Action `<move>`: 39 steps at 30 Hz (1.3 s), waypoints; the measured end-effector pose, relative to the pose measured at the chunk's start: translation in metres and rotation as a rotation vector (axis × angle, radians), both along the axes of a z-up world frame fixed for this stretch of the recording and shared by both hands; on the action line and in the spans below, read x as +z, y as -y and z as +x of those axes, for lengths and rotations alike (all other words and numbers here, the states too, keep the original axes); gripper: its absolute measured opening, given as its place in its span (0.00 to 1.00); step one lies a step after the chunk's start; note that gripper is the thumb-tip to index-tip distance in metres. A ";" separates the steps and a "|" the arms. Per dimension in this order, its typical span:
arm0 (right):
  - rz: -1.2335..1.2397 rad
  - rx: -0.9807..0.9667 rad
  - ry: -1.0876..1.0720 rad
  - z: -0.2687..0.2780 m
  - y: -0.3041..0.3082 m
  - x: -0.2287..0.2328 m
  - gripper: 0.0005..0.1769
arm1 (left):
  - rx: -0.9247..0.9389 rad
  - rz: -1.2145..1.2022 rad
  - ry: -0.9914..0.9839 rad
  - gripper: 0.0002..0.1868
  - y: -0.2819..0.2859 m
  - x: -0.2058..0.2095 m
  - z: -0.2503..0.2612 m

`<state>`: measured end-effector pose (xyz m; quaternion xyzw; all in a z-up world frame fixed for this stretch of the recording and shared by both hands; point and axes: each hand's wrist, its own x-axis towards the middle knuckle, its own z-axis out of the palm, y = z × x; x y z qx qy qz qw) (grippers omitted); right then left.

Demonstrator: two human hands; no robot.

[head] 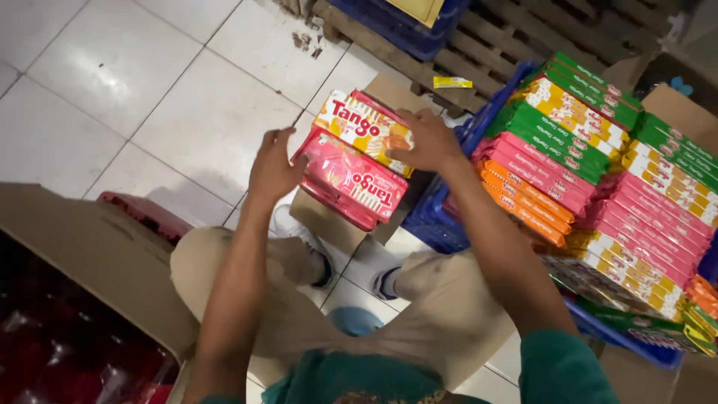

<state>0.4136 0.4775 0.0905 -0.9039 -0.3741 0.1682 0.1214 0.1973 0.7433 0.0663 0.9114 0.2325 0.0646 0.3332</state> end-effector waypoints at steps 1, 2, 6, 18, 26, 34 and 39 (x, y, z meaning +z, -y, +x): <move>-0.001 -0.005 -0.003 0.003 0.001 -0.002 0.52 | -0.005 -0.001 -0.003 0.34 0.006 0.013 0.000; 0.016 -0.057 -0.140 0.005 0.003 -0.004 0.51 | -0.038 0.051 -0.104 0.34 0.011 0.025 0.000; -0.052 -0.114 -0.336 0.006 -0.001 0.003 0.47 | -0.053 0.070 -0.233 0.35 0.021 0.043 0.010; -0.042 -0.038 -0.225 0.019 -0.009 -0.014 0.63 | -0.094 0.105 -0.260 0.39 0.023 0.032 0.011; 0.126 0.189 -0.025 0.002 -0.016 -0.021 0.48 | -0.120 0.113 -0.223 0.37 0.022 0.021 0.000; -0.090 0.156 0.062 0.000 -0.023 -0.008 0.61 | -0.122 0.127 -0.170 0.38 0.023 0.012 -0.003; -0.088 0.030 -0.043 0.011 -0.023 -0.020 0.65 | -0.072 0.263 0.049 0.33 0.018 0.003 0.001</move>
